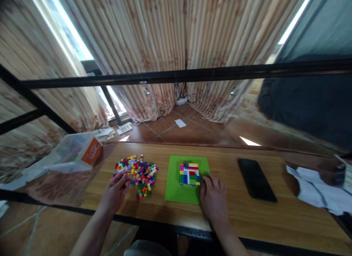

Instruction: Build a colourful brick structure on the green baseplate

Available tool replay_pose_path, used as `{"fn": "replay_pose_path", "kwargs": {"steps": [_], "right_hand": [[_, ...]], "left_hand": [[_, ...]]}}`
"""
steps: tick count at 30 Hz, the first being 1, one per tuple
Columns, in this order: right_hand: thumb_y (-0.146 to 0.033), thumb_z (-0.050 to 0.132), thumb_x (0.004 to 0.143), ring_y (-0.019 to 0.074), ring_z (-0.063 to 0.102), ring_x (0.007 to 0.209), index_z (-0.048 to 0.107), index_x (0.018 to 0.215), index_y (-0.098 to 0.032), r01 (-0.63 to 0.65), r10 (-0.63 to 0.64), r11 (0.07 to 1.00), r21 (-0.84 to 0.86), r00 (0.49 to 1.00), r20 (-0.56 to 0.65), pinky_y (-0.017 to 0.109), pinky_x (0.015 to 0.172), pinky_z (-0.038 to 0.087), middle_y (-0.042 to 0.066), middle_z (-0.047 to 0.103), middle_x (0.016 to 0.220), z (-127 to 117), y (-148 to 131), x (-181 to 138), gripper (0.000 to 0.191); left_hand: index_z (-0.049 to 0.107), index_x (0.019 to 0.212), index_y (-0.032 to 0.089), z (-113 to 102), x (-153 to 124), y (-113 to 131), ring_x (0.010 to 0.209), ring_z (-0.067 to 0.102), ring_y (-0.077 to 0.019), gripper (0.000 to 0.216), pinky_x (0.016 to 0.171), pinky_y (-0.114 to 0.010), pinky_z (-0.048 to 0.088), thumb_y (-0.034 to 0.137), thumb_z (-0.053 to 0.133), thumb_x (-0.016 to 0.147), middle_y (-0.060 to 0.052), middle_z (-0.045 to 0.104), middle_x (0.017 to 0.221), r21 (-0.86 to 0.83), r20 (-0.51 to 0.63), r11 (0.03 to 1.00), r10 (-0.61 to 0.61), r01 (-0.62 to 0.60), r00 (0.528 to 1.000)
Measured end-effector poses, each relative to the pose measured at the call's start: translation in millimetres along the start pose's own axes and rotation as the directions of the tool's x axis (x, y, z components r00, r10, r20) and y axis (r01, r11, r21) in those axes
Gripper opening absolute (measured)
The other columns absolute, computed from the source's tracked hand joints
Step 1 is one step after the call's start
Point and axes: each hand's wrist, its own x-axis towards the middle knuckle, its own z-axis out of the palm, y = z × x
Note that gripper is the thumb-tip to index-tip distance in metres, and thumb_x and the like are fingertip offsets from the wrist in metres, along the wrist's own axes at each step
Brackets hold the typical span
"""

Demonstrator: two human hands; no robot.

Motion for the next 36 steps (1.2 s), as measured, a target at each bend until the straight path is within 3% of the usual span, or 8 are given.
{"fn": "replay_pose_path", "kwargs": {"steps": [9, 15, 20, 23, 26, 29, 33, 36], "right_hand": [[-0.023, 0.042, 0.091, 0.0251, 0.052, 0.102, 0.063, 0.109, -0.020, -0.024, 0.024, 0.999, 0.034, 1.000, 0.002, 0.040, 0.085, 0.041, 0.011, 0.061, 0.115, -4.1, -2.8, 1.5, 0.027], [-0.027, 0.041, 0.092, 0.0257, 0.053, 0.103, 0.064, 0.108, -0.019, -0.040, 0.042, 0.990, 0.134, 0.999, -0.008, 0.043, 0.089, 0.042, 0.012, 0.063, 0.112, -2.0, 0.9, 1.4, 0.029], [-0.035, 0.041, 0.092, 0.0260, 0.057, 0.098, 0.063, 0.105, -0.015, -0.144, 0.188, 0.930, 0.339, 0.977, -0.100, 0.045, 0.089, 0.046, 0.015, 0.065, 0.102, -13.2, 5.4, 2.2, 0.032], [-0.041, 0.043, 0.092, 0.0278, 0.058, 0.100, 0.064, 0.103, -0.016, -0.148, 0.213, 0.894, 0.423, 0.971, -0.110, 0.048, 0.091, 0.045, 0.015, 0.065, 0.102, -33.7, -17.9, 7.5, 0.034], [-0.045, 0.051, 0.090, 0.0233, 0.062, 0.094, 0.065, 0.103, -0.021, -0.180, 0.150, 0.733, 0.656, 0.983, 0.102, 0.043, 0.088, 0.048, 0.009, 0.067, 0.102, -51.2, -68.1, 13.4, 0.031], [-0.048, 0.060, 0.084, 0.0188, 0.064, 0.083, 0.066, 0.104, -0.021, -0.329, 0.059, 0.482, 0.812, 0.937, 0.344, 0.035, 0.078, 0.052, 0.005, 0.069, 0.091, -54.9, -123.6, 15.2, 0.034], [-0.046, 0.066, 0.079, 0.0176, 0.065, 0.077, 0.068, 0.096, -0.021, -0.460, 0.014, 0.209, 0.863, 0.884, 0.468, 0.032, 0.072, 0.054, 0.003, 0.071, 0.083, -46.0, -168.9, 8.2, 0.030], [-0.047, 0.067, 0.077, 0.0181, 0.066, 0.075, 0.070, 0.088, -0.021, -0.535, -0.005, 0.098, 0.839, 0.843, 0.538, 0.032, 0.071, 0.054, 0.004, 0.072, 0.081, -40.6, -180.2, 0.2, 0.028]], "left_hand": [[0.063, 0.081, 0.014, -0.7, 6.8, -3.2, 0.043, 0.039, -0.0001, 0.039, 0.037, -0.008, 0.023, 0.028, 0.088, 0.053, 0.004, 0.061, 0.060, -0.045, -0.007, 0.997, 0.055, -0.056, 0.998], [0.067, 0.084, 0.017, 14.4, -10.1, -16.2, 0.060, 0.059, -0.0087, 0.031, 0.054, -0.017, 0.047, 0.035, 0.083, 0.065, 0.001, 0.066, 0.070, -0.007, 0.113, 1.000, 0.014, -0.013, 0.993], [0.071, 0.089, 0.015, 25.7, -28.2, -28.8, 0.066, 0.061, -0.0098, 0.033, 0.063, -0.020, 0.049, 0.035, 0.083, 0.066, 0.000, 0.065, 0.071, -0.038, 0.146, 0.997, -0.054, 0.061, 0.988], [0.074, 0.091, 0.015, 27.6, -35.0, -31.8, 0.065, 0.061, -0.0095, 0.037, 0.065, -0.022, 0.050, 0.035, 0.086, 0.062, -0.001, 0.067, 0.074, -0.056, 0.142, 0.991, -0.111, 0.120, 0.984], [0.075, 0.093, 0.016, 29.2, -42.1, -33.6, 0.067, 0.062, -0.0101, 0.041, 0.067, -0.023, 0.051, 0.033, 0.089, 0.058, -0.002, 0.070, 0.078, -0.084, 0.153, 0.980, -0.166, 0.180, 0.974], [0.076, 0.091, 0.017, 31.0, -52.3, -34.9, 0.065, 0.061, -0.0093, 0.040, 0.063, -0.021, 0.049, 0.032, 0.090, 0.056, -0.002, 0.071, 0.079, -0.093, 0.164, 0.972, -0.201, 0.218, 0.966], [0.077, 0.087, 0.018, 28.0, -65.9, -36.5, 0.063, 0.060, -0.0084, 0.036, 0.064, -0.020, 0.049, 0.028, 0.090, 0.056, -0.002, 0.072, 0.078, -0.117, 0.150, 0.962, -0.229, 0.248, 0.962], [0.077, 0.083, 0.018, 20.5, -71.1, -39.8, 0.063, 0.060, -0.0091, 0.032, 0.067, -0.023, 0.050, 0.028, 0.089, 0.056, -0.001, 0.072, 0.074, -0.149, 0.135, 0.962, -0.212, 0.231, 0.968]]}}
